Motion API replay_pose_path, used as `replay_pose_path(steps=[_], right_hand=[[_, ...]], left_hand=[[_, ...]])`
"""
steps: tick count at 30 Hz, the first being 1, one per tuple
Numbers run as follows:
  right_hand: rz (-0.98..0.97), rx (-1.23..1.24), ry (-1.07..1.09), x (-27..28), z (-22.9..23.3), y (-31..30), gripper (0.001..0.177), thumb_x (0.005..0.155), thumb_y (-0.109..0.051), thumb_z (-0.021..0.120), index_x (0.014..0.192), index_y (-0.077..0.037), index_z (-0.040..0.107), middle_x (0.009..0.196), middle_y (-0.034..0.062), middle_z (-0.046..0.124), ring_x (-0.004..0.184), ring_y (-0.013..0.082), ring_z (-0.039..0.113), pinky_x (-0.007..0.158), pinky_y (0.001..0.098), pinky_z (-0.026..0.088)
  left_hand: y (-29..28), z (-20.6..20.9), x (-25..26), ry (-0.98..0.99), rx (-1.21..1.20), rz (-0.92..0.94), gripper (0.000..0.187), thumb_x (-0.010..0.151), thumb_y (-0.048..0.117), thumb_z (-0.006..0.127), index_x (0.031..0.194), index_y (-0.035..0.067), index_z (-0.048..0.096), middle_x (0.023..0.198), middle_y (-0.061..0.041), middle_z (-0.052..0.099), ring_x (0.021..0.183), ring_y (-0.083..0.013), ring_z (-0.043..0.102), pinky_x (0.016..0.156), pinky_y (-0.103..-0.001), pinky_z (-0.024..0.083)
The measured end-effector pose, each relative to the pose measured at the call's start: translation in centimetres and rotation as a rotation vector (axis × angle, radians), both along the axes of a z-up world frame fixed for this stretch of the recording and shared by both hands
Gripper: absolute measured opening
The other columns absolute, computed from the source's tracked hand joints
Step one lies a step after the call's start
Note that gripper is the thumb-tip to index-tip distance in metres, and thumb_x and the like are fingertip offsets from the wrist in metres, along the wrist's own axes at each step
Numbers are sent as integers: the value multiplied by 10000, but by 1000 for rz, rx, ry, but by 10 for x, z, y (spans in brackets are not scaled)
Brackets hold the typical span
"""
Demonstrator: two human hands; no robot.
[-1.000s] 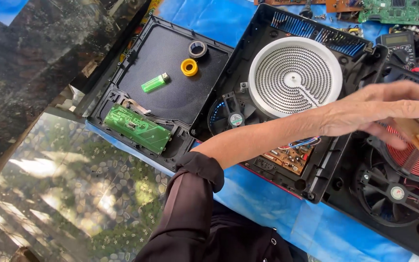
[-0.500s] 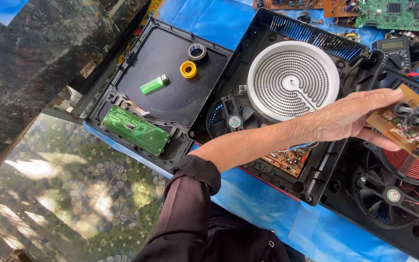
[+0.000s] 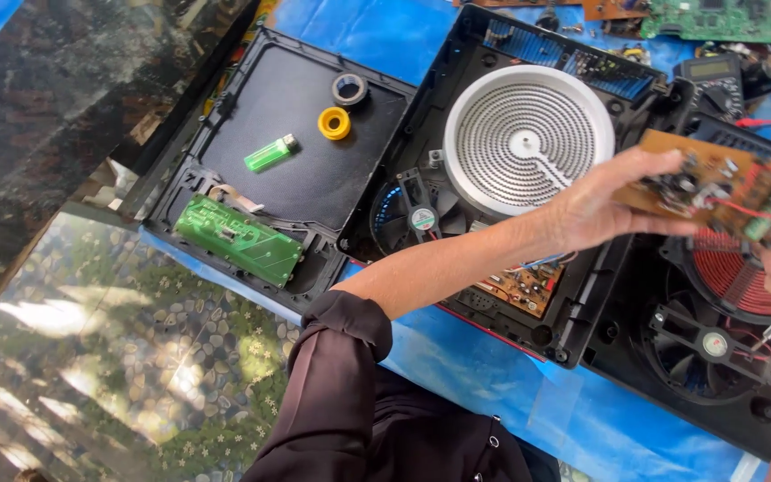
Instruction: The person uses a screwdriver to remove screws from a small circuit board held in their left hand. They then place the board down and use the screwdriver to work on components inside the open electronic device casing.
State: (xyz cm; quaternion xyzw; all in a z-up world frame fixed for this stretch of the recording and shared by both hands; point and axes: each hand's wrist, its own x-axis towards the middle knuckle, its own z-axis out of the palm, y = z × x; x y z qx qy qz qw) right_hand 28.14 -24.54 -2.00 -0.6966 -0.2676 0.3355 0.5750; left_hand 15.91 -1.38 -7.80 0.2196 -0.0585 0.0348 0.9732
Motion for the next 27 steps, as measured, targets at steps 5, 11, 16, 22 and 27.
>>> replay_pose_path(steps=[5,11,16,22,27], right_hand=[[-333,-94,-140,-61,37,3,176,1224,-183,342,1051,-187,374,767,-103,250,554,22,175,494,268,91],[-80,59,-339,-66,13,-48,197,1122,-204,337,1137,-44,449,497,-43,193,399,67,174,450,239,122],[-142,-165,-563,-114,52,-53,272,1239,-179,450,1241,64,570,768,105,453,681,189,440,708,311,326],[104,20,-995,-150,114,-38,213,985,-90,473,1046,-1,656,1140,178,676,1115,332,651,1058,421,515],[232,490,-909,-157,83,-97,193,998,-531,533,1062,-370,618,1022,-125,684,898,72,708,801,223,709]], left_hand=[[19,0,-2,-64,-45,129,563,930,279,867,1258,-71,571,1145,-314,696,1025,-454,669,888,-560,622],[25,9,-7,-49,-25,200,421,1004,228,754,1239,-96,624,1111,-277,725,1011,-422,701,891,-595,603],[27,16,-14,-20,-1,196,466,1004,243,739,1279,-103,591,1122,-296,723,1011,-452,712,904,-577,612],[31,24,-19,-12,34,180,598,932,277,800,1328,-80,530,1211,-292,676,1048,-440,699,906,-516,639],[36,27,-18,-82,1,133,460,948,208,779,1250,-58,556,1237,-283,649,1104,-433,650,932,-508,616]])
